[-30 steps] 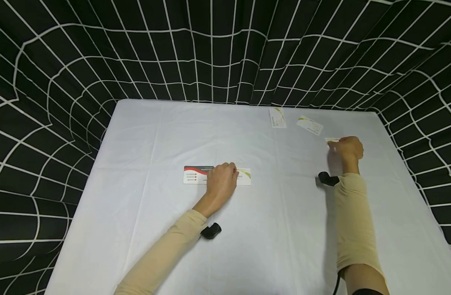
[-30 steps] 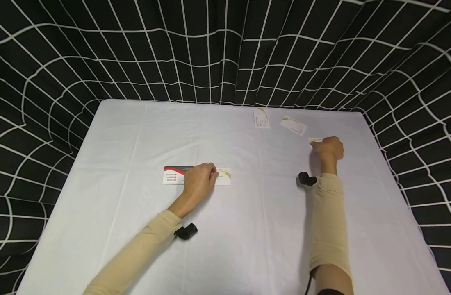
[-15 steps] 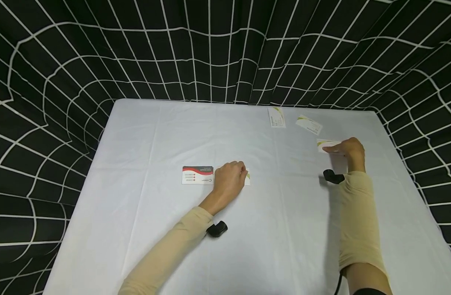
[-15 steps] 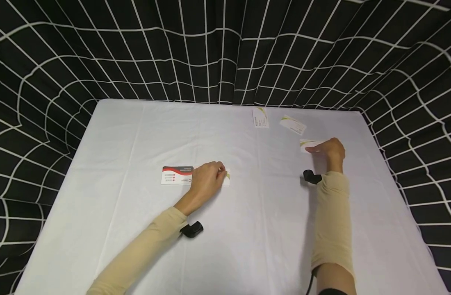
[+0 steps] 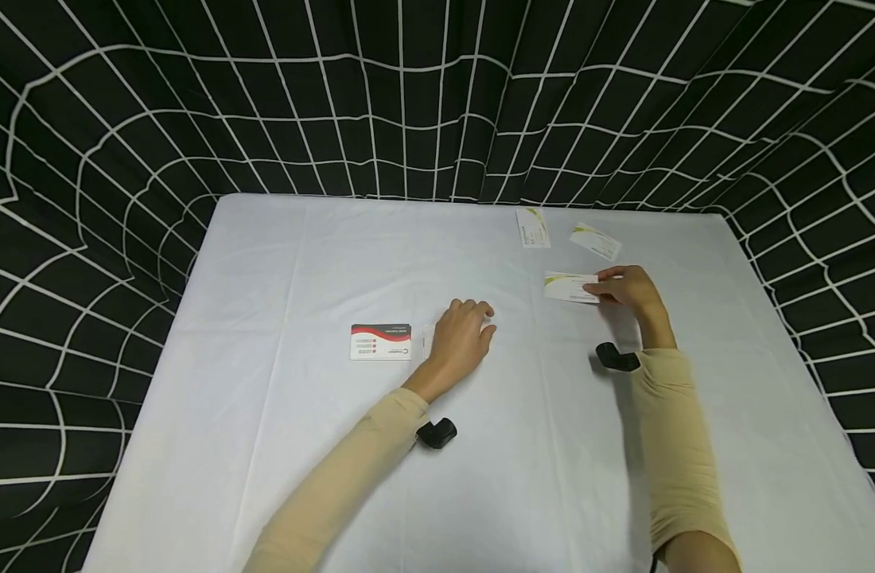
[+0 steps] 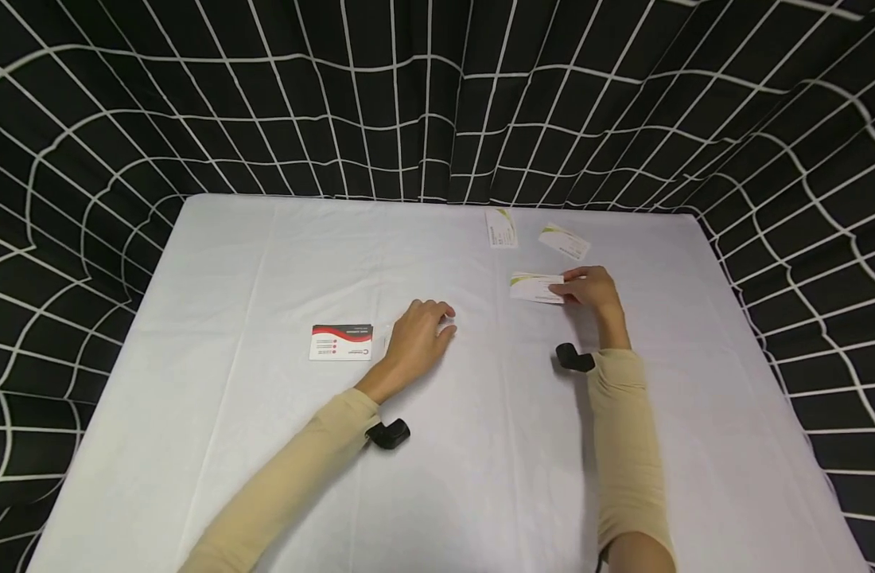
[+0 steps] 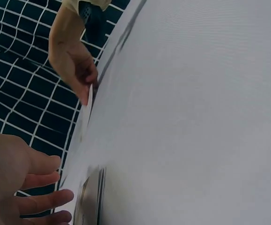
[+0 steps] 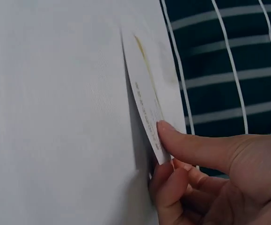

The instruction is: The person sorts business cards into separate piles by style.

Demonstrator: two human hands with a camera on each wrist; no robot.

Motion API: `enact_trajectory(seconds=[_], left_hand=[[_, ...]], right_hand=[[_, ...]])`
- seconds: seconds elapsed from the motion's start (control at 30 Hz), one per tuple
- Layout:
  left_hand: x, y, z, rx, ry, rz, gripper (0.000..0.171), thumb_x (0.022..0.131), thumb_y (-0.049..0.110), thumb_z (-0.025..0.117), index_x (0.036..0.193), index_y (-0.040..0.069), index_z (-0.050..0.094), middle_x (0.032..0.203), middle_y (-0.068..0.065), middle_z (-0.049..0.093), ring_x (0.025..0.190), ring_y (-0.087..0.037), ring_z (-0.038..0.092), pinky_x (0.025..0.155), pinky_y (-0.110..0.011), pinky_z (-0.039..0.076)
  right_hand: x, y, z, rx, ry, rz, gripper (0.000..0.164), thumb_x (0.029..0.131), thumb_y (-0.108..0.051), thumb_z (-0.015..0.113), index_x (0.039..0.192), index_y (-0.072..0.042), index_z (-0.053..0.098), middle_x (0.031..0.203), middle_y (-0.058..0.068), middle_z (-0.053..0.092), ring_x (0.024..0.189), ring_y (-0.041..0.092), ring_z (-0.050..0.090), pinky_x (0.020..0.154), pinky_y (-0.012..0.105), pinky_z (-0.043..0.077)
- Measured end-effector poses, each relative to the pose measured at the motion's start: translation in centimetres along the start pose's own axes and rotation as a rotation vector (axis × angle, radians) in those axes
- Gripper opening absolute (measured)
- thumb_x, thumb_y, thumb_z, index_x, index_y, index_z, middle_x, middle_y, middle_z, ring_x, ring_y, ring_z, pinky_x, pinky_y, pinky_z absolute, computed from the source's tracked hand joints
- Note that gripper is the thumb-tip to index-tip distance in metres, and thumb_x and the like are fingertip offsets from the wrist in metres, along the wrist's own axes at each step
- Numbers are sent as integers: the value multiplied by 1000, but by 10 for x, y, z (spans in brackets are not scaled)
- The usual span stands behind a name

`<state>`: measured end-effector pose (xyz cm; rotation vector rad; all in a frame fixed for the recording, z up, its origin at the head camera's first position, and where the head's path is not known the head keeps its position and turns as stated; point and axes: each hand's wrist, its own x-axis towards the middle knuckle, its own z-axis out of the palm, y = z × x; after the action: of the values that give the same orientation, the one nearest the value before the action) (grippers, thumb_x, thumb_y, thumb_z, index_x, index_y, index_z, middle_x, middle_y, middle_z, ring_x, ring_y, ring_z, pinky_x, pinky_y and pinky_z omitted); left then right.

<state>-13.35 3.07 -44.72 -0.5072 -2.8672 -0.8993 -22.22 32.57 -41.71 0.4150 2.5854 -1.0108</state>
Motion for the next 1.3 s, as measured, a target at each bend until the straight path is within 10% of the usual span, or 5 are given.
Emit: enact_trajectory(seconds=[0.57, 1.0, 1.3], left_hand=[[36, 3, -3, -64, -198, -106, 47, 89, 29, 56, 131, 11, 46, 139, -19, 34, 120, -29, 38, 94, -42, 38], [29, -21, -20, -242, -67, -118, 41, 84, 15, 63, 122, 6, 54, 109, -9, 54, 92, -17, 52, 81, -30, 41], [9, -35, -33, -156, -98, -133, 33, 80, 20, 68, 111, 9, 62, 99, -5, 59, 86, -17, 54, 72, -31, 43]], right_hand=[[-6, -49, 69, 128, -193, -246, 38, 81, -15, 67, 109, 8, 55, 82, 3, 65, 65, 2, 55, 61, 18, 46], [-24, -59, 91, 290, -287, -298, 39, 83, -15, 65, 111, 7, 52, 86, 6, 64, 67, 9, 58, 64, 24, 48], [-48, -67, 117, 353, -359, -312, 36, 82, -13, 66, 107, 8, 52, 77, 11, 60, 61, 15, 58, 61, 27, 49]])
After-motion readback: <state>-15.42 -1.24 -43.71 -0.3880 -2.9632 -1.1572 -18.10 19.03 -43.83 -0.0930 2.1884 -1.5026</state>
